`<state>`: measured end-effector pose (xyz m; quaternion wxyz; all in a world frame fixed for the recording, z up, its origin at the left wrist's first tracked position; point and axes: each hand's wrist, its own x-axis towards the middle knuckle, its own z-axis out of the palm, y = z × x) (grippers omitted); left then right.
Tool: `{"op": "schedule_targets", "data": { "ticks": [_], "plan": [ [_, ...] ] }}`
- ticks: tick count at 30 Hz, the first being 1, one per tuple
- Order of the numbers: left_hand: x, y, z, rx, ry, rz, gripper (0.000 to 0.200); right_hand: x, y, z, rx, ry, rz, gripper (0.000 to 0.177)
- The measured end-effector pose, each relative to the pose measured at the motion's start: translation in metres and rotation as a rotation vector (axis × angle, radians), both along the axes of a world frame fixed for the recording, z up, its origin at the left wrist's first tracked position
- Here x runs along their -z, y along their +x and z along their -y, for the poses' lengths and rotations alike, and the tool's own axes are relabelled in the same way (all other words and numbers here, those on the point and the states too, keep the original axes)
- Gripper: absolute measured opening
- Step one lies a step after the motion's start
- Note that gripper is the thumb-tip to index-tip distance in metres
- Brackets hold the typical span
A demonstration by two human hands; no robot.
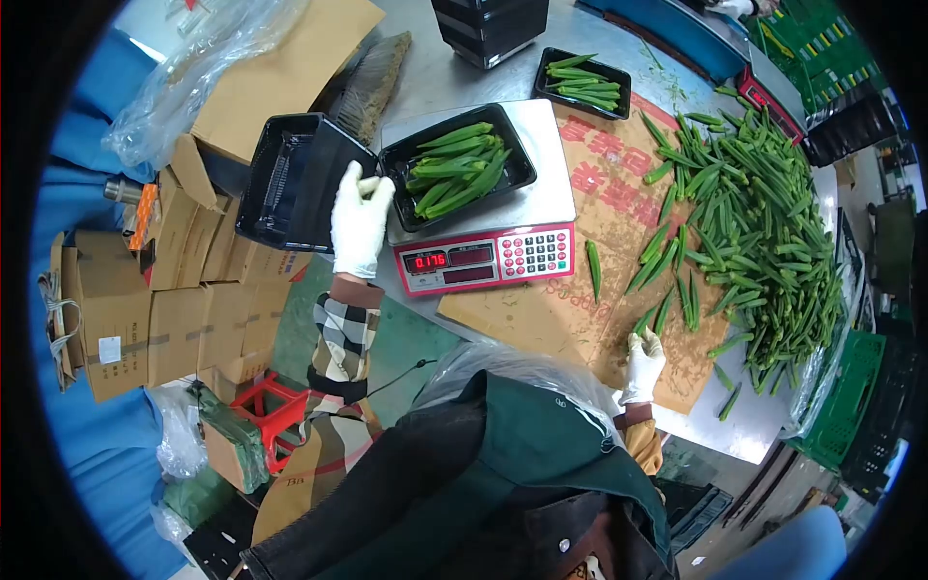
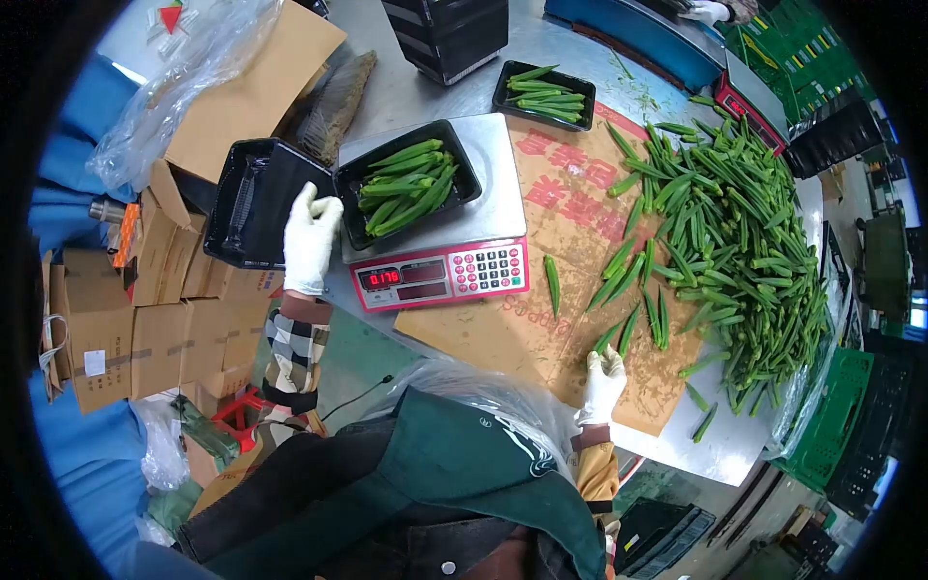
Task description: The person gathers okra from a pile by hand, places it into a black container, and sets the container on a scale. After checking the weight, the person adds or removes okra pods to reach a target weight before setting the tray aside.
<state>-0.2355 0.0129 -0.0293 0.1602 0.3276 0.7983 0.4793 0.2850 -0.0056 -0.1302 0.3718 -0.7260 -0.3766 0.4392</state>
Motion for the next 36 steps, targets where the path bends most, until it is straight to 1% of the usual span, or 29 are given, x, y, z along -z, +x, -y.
{"op": "schedule_targets", "data": {
  "ticks": [1,2,3,4,5,8,9,10,12,14,16,17,18,20,21,22,24,27,30,31,32,33,34,35,36],
  "plan": [
    [-0.009,0.012,-0.001,0.009,-0.058,0.056,0.061,-0.005,-0.002,0.001,-0.006,0.014,-0.019,0.035],
    [-0.021,0.025,-0.003,0.043,-0.080,0.234,0.054,-0.011,-0.003,0.002,-0.009,0.030,-0.037,0.035],
    [-0.007,0.025,-0.005,0.116,0.008,0.214,0.050,-0.018,-0.005,0.001,-0.034,0.069,-0.047,0.035],
    [-0.007,0.030,-0.008,0.187,0.098,0.192,0.046,-0.026,-0.010,-0.002,-0.060,0.109,-0.057,0.034],
    [-0.010,0.035,-0.005,0.158,0.002,0.060,0.039,-0.034,-0.015,-0.006,-0.088,0.148,-0.069,0.034],
    [-0.024,0.043,-0.005,0.209,-0.039,0.020,0.039,-0.060,-0.039,-0.030,-0.201,0.373,0.069,0.035],
    [-0.030,0.049,-0.005,0.233,-0.019,0.082,0.039,-0.088,-0.052,-0.042,-0.337,0.435,0.207,0.038],
    [-0.027,0.052,-0.004,0.248,0.000,0.092,0.039,-0.118,-0.067,-0.055,-0.470,0.495,0.349,0.041],
    [-0.016,0.054,-0.004,0.284,0.037,0.111,0.040,-0.149,-0.098,-0.080,-0.579,0.695,0.460,0.046],
    [-0.014,0.057,-0.005,0.296,0.054,0.140,0.041,-0.184,-0.135,-0.100,-0.688,0.861,0.472,0.048],
    [-0.008,0.056,-0.005,0.287,0.070,0.174,0.042,-0.200,-0.159,-0.110,-0.764,0.944,0.443,0.051],
    [-0.006,0.056,-0.004,0.287,0.081,0.169,0.040,-0.208,-0.168,-0.109,-0.790,0.944,0.432,0.053],
    [-0.007,0.056,-0.004,0.287,0.060,0.206,0.040,-0.205,-0.172,-0.109,-0.785,0.952,0.451,0.052],
    [-0.011,0.056,-0.003,0.287,0.019,0.278,0.040,-0.188,-0.163,-0.101,-0.787,0.858,0.461,0.049],
    [-0.004,0.053,-0.003,0.295,-0.029,0.202,0.039,-0.171,-0.152,-0.095,-0.778,0.787,0.445,0.047],
    [-0.010,0.055,-0.003,0.295,-0.069,0.184,0.038,-0.152,-0.139,-0.086,-0.766,0.715,0.428,0.045],
    [-0.007,0.049,-0.009,0.302,-0.154,0.020,0.034,-0.122,-0.110,-0.064,-0.734,0.603,0.418,0.039],
    [-0.009,0.041,-0.037,0.377,-0.210,0.121,0.033,-0.072,-0.064,-0.023,-0.549,0.349,0.268,0.031],
    [-0.029,0.052,-0.100,0.378,-0.156,0.345,0.028,-0.047,-0.032,0.006,-0.361,0.183,0.107,0.025],
    [-0.032,0.056,-0.126,0.408,-0.126,0.277,0.027,-0.043,-0.024,0.013,-0.316,0.160,0.093,0.025],
    [-0.036,0.063,-0.153,0.396,-0.117,0.263,0.028,-0.037,-0.018,0.019,-0.258,0.166,0.013,0.025],
    [-0.018,0.062,-0.186,0.416,-0.055,0.188,0.025,-0.037,-0.017,0.023,-0.207,0.128,-0.020,0.024],
    [0.008,0.056,-0.225,0.451,-0.026,-0.034,0.023,-0.040,-0.017,0.026,-0.155,0.091,-0.053,0.024],
    [-0.005,0.071,-0.250,0.426,-0.094,0.098,0.022,-0.045,-0.018,0.027,-0.160,0.092,-0.032,0.023],
    [-0.009,0.081,-0.274,0.424,-0.101,0.208,0.024,-0.042,-0.019,0.029,-0.145,0.087,-0.052,0.022]
  ]
}}
